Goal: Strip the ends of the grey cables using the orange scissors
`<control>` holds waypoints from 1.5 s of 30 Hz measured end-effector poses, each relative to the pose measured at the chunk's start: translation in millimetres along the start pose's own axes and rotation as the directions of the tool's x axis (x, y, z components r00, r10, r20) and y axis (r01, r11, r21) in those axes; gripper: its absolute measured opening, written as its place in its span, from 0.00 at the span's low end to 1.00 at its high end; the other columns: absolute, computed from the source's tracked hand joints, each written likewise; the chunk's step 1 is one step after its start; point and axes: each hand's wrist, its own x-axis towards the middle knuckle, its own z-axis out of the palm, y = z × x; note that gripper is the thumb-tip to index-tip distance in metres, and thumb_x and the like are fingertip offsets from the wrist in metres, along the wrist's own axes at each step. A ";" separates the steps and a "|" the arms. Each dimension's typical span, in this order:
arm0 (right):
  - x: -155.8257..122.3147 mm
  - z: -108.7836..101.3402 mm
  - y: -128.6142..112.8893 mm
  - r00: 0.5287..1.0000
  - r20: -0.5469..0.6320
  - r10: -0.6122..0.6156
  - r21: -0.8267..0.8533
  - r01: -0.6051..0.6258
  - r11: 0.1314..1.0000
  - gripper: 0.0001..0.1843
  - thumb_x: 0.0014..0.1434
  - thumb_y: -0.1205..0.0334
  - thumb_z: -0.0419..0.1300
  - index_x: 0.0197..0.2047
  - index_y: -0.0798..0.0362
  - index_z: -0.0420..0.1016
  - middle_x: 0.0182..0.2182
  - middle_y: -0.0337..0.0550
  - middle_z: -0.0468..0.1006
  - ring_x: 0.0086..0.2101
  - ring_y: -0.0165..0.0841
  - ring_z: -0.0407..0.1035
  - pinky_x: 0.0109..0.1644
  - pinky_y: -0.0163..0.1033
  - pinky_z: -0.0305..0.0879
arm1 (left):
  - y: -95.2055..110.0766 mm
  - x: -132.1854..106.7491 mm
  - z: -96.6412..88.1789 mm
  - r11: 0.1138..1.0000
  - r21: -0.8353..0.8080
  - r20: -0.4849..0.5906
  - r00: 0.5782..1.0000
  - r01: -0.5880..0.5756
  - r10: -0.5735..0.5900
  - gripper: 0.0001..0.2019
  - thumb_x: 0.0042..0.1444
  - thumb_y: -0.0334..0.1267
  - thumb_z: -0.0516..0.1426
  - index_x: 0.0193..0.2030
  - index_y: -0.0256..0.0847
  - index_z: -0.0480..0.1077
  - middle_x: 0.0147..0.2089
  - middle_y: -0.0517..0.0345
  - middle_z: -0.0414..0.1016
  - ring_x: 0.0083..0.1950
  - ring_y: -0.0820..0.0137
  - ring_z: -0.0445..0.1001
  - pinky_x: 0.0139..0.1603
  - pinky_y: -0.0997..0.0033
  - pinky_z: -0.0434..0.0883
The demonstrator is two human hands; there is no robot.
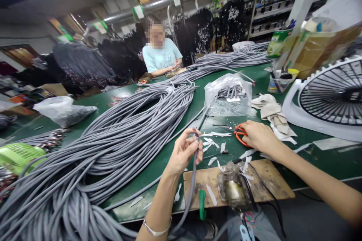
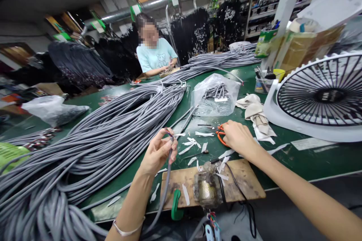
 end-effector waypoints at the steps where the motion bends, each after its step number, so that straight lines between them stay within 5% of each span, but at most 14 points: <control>1: -1.1 -1.0 -3.0 0.997 -0.069 -0.025 0.084 0.031 0.996 0.08 0.49 0.69 0.53 0.33 0.58 0.71 0.29 0.49 0.72 0.27 0.35 0.67 0.27 0.36 0.55 | -1.6 0.2 0.1 0.999 0.006 0.002 0.999 -0.050 0.050 0.09 0.53 0.36 0.58 0.39 0.42 0.62 0.26 0.63 0.65 0.18 0.79 0.66 0.14 0.83 0.63; 4: -7.7 -8.3 -22.7 0.950 -0.288 -0.124 0.415 0.240 0.878 0.04 0.50 0.66 0.55 0.32 0.56 0.68 0.27 0.42 0.68 0.26 0.30 0.63 0.30 0.34 0.58 | -5.7 0.1 0.7 0.980 0.063 -0.020 0.981 -0.189 0.191 0.07 0.54 0.35 0.57 0.36 0.42 0.61 0.27 0.63 0.67 0.17 0.80 0.66 0.13 0.84 0.63; 7: -13.9 -18.3 -48.8 0.931 -0.315 -0.182 0.577 0.340 0.742 0.10 0.48 0.61 0.61 0.27 0.53 0.61 0.26 0.38 0.65 0.26 0.28 0.59 0.29 0.33 0.57 | -7.9 -1.4 3.0 0.957 0.103 -0.045 0.960 -0.271 0.277 0.05 0.55 0.34 0.56 0.34 0.41 0.61 0.29 0.62 0.68 0.16 0.82 0.65 0.12 0.85 0.61; 12: -13.0 -28.0 -73.8 0.939 -0.277 -0.204 0.633 0.338 0.696 0.16 0.47 0.57 0.62 0.22 0.53 0.57 0.22 0.34 0.59 0.23 0.26 0.54 0.27 0.32 0.52 | -11.7 -4.9 5.8 0.908 0.232 -0.080 0.924 -0.348 0.375 0.05 0.54 0.34 0.56 0.29 0.39 0.64 0.29 0.59 0.69 0.16 0.84 0.58 0.13 0.85 0.53; 18: -9.7 -27.6 -79.6 0.919 -0.337 -0.202 0.613 0.378 0.694 0.17 0.48 0.55 0.62 0.21 0.54 0.58 0.21 0.34 0.59 0.22 0.25 0.54 0.26 0.32 0.50 | -16.9 -9.8 1.0 0.785 0.469 -0.064 0.871 -0.405 0.487 0.12 0.53 0.32 0.54 0.19 0.38 0.62 0.23 0.61 0.65 0.21 0.78 0.61 0.22 0.77 0.59; 23: -10.1 -22.2 -78.8 0.895 -0.406 -0.183 0.575 0.406 0.710 0.18 0.50 0.54 0.61 0.20 0.54 0.59 0.19 0.34 0.59 0.21 0.25 0.53 0.24 0.32 0.50 | -17.4 -11.4 2.1 0.723 0.592 -0.076 0.868 -0.357 0.491 0.15 0.53 0.33 0.53 0.16 0.38 0.60 0.22 0.59 0.64 0.24 0.74 0.64 0.25 0.74 0.61; 29: -12.7 -18.6 -79.4 0.897 -0.424 -0.125 0.622 0.389 0.680 0.22 0.48 0.53 0.62 0.16 0.54 0.55 0.17 0.33 0.55 0.19 0.24 0.50 0.23 0.32 0.47 | -19.1 -9.2 5.2 0.762 0.541 -0.085 0.878 -0.356 0.471 0.14 0.54 0.34 0.53 0.19 0.38 0.59 0.23 0.58 0.66 0.24 0.75 0.64 0.25 0.74 0.62; 31: -11.4 -20.4 -77.8 0.932 -0.361 -0.040 0.733 0.310 0.605 0.24 0.47 0.50 0.62 0.14 0.54 0.54 0.15 0.32 0.53 0.18 0.23 0.48 0.21 0.32 0.44 | -18.6 -8.7 6.9 0.775 0.505 -0.080 0.873 -0.381 0.481 0.12 0.54 0.36 0.54 0.21 0.38 0.60 0.23 0.59 0.66 0.22 0.76 0.63 0.24 0.75 0.62; 35: -4.6 -29.3 -73.1 0.963 -0.164 0.215 0.944 0.090 0.316 0.22 0.50 0.48 0.59 0.16 0.53 0.57 0.13 0.31 0.54 0.16 0.23 0.49 0.18 0.31 0.46 | -14.9 -8.0 12.7 0.818 0.462 -0.101 0.896 -0.344 0.433 0.03 0.56 0.36 0.54 0.36 0.40 0.65 0.25 0.60 0.68 0.20 0.79 0.60 0.21 0.78 0.59; 37: -1.6 -34.6 -74.2 0.970 -0.163 0.180 0.962 0.116 0.247 0.17 0.47 0.51 0.62 0.20 0.54 0.62 0.16 0.32 0.60 0.18 0.24 0.54 0.20 0.30 0.52 | -13.4 -7.6 15.3 0.858 0.444 -0.146 0.924 -0.258 0.354 0.12 0.56 0.36 0.54 0.48 0.43 0.61 0.25 0.62 0.68 0.18 0.80 0.58 0.20 0.79 0.56; 41: 2.0 -43.9 -86.8 0.952 -0.300 -0.052 0.908 0.302 0.289 0.11 0.45 0.59 0.65 0.28 0.55 0.68 0.24 0.37 0.69 0.25 0.27 0.61 0.30 0.32 0.60 | -14.4 -6.4 15.9 0.902 0.394 -0.144 0.957 -0.178 0.251 0.21 0.56 0.40 0.54 0.55 0.43 0.54 0.22 0.65 0.63 0.19 0.79 0.55 0.19 0.80 0.52; 45: 5.2 -46.7 -99.8 0.953 -0.302 0.036 0.935 0.288 0.207 0.10 0.46 0.61 0.64 0.25 0.56 0.66 0.22 0.37 0.69 0.23 0.26 0.61 0.27 0.31 0.60 | -17.5 -5.4 13.5 0.924 0.364 -0.178 0.965 -0.118 0.194 0.22 0.55 0.44 0.54 0.55 0.42 0.59 0.22 0.64 0.60 0.18 0.79 0.51 0.17 0.79 0.49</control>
